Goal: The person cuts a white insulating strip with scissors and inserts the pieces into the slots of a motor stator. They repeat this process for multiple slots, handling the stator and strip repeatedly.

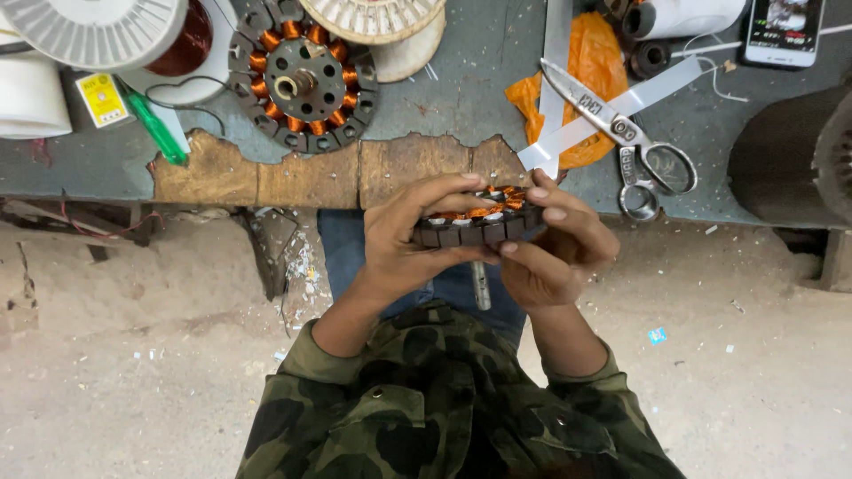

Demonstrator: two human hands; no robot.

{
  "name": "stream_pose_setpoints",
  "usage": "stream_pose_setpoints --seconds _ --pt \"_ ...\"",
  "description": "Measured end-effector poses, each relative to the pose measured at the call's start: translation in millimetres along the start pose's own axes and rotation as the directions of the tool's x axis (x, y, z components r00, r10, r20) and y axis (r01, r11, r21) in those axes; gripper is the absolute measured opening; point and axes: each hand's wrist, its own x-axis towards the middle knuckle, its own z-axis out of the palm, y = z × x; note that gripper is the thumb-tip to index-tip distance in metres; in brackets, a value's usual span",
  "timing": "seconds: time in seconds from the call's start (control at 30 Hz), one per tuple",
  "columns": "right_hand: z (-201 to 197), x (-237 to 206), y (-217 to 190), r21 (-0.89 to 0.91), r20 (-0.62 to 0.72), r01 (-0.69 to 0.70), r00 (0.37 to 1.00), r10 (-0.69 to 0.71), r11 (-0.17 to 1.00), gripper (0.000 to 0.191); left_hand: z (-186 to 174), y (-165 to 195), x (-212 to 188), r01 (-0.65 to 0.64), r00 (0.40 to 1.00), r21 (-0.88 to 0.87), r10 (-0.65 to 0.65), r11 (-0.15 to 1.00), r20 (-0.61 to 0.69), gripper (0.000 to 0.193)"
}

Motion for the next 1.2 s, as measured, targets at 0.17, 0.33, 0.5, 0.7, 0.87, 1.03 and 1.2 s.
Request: stream_pose_setpoints --seconds 0.17,0.33,0.5,0.7,0.87,1.03,1.2 --pt "1 -4 12 -0.118 0.056 0.087 0.995 -0.081 0.989 0.024 1 -12 -5 -0.018 0.999 -0.042 0.017 0.999 -0.03 0.069" --pt "-3 9 13 -0.251 0.157 0.077 0.987 -0.038 0.965 0.029 16 -24 -10 0.014 0.987 -0.058 -0.023 0.998 -0.161 0.062" --pt "-8 30 6 0.049 0.058 -0.213 0.976 0.21 0.976 0.025 35 -37 2 0.031 0.948 -0.596 -0.213 0.802 -0.238 0.063" --pt "-15 33 5 -0.016 0.051 -0.277 0.96 0.277 0.961 0.018 17 -30 6 0.136 0.974 -0.55 -0.212 0.824 -0.077 0.059" --pt "-19 33 4 -0.048 0.111 -0.259 0.958 0.263 0.965 0.014 -17 -2 18 0.147 0.987 -0.143 -0.135 0.979 0.088 0.048" --pt "-15 34 8 -0.054 0.161 -0.172 0.971 0.179 0.984 0.015 -16 10 27 0.16 0.985 -0.137 -0.149 0.978 0.088 0.036" --pt "-17 36 15 -0.14 0.236 -0.007 0.971 0.04 0.99 0.02 -8 8 23 0.11 0.994 -0.089 -0.111 0.99 0.002 0.032"
